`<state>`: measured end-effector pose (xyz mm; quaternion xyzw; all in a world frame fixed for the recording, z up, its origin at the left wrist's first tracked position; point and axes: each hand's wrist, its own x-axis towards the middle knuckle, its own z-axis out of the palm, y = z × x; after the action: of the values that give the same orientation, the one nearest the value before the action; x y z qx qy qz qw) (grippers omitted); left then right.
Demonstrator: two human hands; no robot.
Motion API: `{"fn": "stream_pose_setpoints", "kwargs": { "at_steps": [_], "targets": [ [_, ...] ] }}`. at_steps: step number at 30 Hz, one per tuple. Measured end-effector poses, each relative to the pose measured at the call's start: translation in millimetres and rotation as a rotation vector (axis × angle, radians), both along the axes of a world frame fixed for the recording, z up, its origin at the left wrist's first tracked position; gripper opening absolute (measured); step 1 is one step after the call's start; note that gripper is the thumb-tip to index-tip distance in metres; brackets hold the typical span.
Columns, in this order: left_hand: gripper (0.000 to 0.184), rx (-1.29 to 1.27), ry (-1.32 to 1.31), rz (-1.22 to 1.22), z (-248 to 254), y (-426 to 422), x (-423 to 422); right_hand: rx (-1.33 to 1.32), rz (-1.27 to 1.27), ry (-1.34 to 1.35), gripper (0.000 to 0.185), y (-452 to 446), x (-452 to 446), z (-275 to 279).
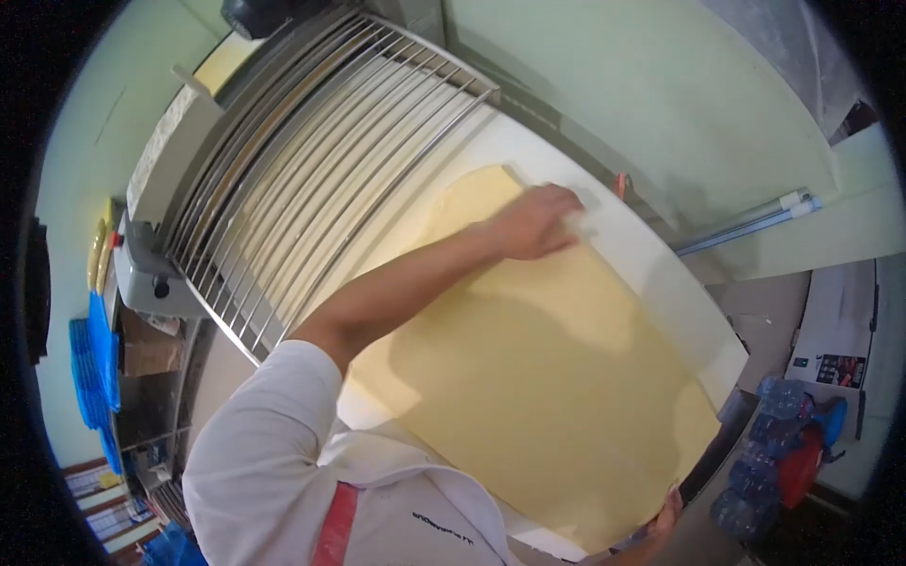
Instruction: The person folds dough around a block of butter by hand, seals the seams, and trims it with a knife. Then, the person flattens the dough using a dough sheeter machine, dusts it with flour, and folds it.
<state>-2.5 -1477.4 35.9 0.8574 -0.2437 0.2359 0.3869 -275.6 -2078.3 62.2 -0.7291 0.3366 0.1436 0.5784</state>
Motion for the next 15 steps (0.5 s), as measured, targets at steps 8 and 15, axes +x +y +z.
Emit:
{"fn": "stream_pose_setpoints", "kwargs": {
  "at_steps": [8, 15],
  "targets": [
    [0.040, -0.639, 0.671, 0.455, -11, 136, -139, -0.164, -0.034, 0.110, 0.067, -30, 61, -12],
    [0.042, -0.940, 0.778, 0.227, -21, 118, -60, -0.467, -0.022, -0.254, 0.056, -31, 122, -48]
  ]
}}
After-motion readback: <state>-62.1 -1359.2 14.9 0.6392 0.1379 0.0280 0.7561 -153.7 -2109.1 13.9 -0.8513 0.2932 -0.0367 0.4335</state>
